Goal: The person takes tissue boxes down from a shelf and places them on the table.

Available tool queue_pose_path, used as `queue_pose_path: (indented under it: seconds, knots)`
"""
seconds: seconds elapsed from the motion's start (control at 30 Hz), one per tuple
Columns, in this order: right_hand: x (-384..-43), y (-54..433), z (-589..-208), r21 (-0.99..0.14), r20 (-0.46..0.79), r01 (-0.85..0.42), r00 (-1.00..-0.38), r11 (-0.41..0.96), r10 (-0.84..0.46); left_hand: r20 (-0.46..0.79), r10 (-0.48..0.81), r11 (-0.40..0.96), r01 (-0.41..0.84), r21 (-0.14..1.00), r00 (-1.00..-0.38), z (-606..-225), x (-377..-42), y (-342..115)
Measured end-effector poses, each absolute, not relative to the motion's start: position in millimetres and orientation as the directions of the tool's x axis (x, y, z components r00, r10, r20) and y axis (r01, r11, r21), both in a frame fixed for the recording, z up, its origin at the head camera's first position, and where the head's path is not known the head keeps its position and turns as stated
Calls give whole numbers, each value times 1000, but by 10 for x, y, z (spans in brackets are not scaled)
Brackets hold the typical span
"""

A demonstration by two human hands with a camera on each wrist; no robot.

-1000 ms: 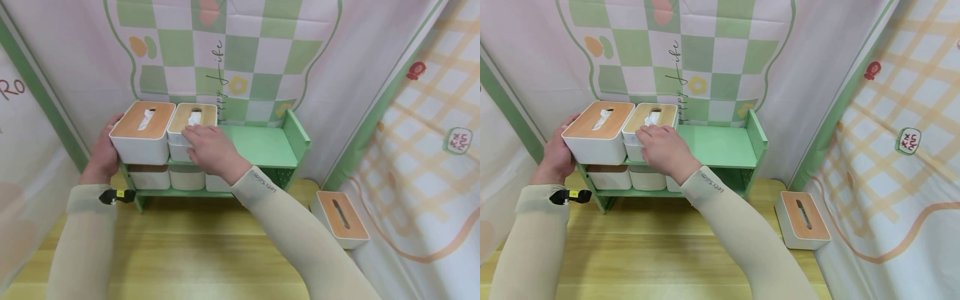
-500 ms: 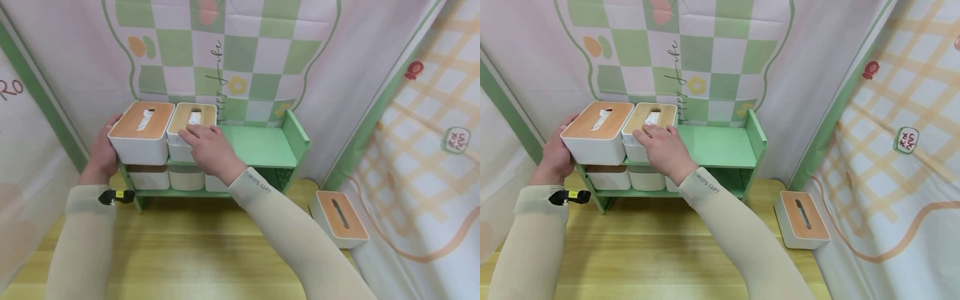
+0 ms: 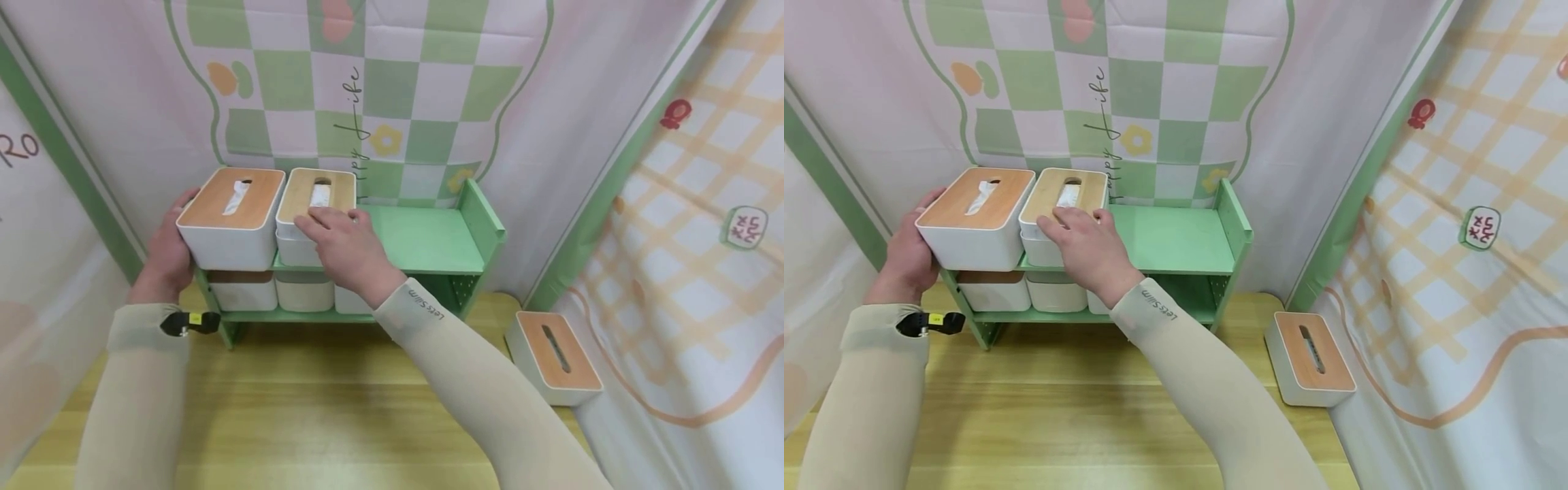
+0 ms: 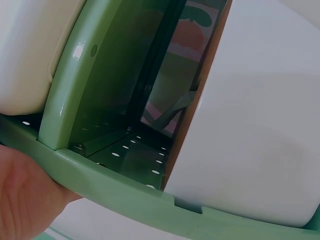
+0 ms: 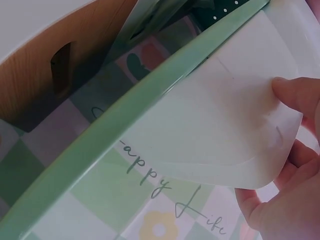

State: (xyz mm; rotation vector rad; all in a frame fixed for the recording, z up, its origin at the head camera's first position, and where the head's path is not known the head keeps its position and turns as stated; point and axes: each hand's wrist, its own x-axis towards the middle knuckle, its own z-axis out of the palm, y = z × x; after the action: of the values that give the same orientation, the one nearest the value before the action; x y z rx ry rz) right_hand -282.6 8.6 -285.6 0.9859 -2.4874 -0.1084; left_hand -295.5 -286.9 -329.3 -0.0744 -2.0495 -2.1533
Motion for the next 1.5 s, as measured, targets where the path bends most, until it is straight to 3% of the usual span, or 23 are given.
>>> queue_pose_path:
  seconds: [0.53, 0.83, 1.5]
  knots:
    - [-2819, 361, -2918, 257, 423, -631, -608, 732, -672, 132, -97, -47, 137, 989, -986, -3298, -2958, -2863]
    - [-2805, 564, -2949, 238, 515, -635, -559, 735, -649, 134, -99, -57, 140, 989, -986, -3297, -2959, -2861]
    - [-2848, 995, -3047, 100, 592, -686, -541, 720, -597, 152, -93, -25, 155, 988, -984, -3304, -2957, -2866]
